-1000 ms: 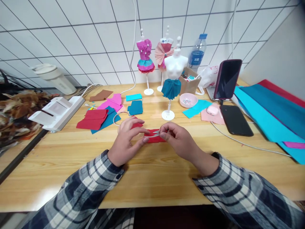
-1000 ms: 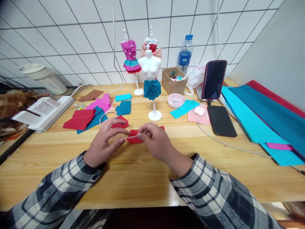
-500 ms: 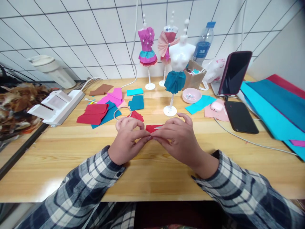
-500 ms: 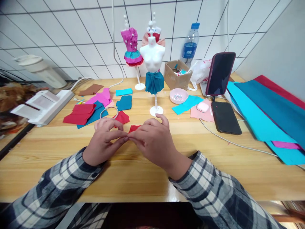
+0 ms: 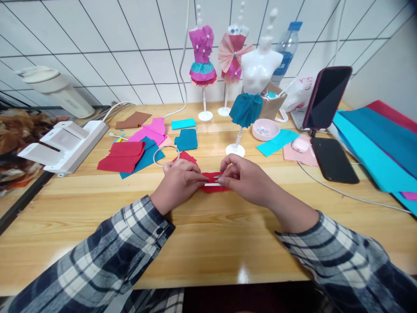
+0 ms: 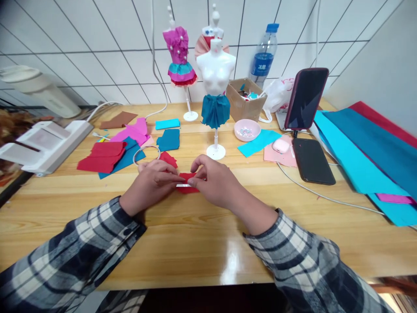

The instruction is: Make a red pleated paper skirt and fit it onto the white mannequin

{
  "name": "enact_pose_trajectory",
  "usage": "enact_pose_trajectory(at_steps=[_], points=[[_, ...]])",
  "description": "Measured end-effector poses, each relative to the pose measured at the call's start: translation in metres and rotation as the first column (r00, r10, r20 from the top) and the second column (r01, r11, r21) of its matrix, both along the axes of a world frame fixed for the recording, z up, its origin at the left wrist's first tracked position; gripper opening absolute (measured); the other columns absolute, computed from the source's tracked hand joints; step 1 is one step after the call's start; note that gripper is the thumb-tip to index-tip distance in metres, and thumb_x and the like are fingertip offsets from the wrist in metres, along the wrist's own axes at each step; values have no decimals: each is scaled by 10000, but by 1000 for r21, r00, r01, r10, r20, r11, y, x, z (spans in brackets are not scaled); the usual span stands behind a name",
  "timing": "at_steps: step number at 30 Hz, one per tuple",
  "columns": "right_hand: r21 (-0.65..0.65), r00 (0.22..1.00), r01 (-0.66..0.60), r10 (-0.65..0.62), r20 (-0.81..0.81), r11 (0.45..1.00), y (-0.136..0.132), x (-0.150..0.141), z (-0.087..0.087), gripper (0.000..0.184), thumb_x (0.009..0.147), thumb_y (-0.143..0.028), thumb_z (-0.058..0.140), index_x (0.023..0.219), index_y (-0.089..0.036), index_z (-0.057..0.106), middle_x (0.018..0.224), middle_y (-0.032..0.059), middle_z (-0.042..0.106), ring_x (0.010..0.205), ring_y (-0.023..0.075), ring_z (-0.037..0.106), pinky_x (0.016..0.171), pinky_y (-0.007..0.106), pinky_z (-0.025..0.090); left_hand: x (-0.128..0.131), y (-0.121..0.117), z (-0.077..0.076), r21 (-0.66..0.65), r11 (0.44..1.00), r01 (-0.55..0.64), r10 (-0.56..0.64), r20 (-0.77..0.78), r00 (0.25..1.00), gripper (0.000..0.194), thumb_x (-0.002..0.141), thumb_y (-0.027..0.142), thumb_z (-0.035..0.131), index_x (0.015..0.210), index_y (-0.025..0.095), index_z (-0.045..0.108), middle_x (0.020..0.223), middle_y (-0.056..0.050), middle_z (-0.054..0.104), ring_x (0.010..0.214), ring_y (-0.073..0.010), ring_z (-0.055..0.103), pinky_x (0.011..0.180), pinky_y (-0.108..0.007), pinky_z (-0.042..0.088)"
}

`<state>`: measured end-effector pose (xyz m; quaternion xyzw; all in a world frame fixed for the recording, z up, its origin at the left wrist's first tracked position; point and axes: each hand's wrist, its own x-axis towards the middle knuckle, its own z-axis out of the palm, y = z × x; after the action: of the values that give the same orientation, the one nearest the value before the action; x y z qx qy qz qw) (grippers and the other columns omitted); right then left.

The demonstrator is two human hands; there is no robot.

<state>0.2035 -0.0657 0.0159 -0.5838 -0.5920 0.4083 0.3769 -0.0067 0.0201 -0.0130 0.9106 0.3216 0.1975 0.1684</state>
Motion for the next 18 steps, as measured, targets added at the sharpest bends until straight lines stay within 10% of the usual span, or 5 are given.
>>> enact_pose_trajectory(at_steps=[18], points=[[-117, 967, 19, 11, 253, 993, -1, -20, -9, 84, 778, -237, 661, 774, -227, 578, 761, -32, 668, 708, 136, 585, 625, 262, 389, -8, -9, 18, -234, 971, -57, 4, -224, 975, 171, 786, 343, 693, 946, 337, 753, 1088, 19, 659, 1073, -248, 573, 959, -466, 270]])
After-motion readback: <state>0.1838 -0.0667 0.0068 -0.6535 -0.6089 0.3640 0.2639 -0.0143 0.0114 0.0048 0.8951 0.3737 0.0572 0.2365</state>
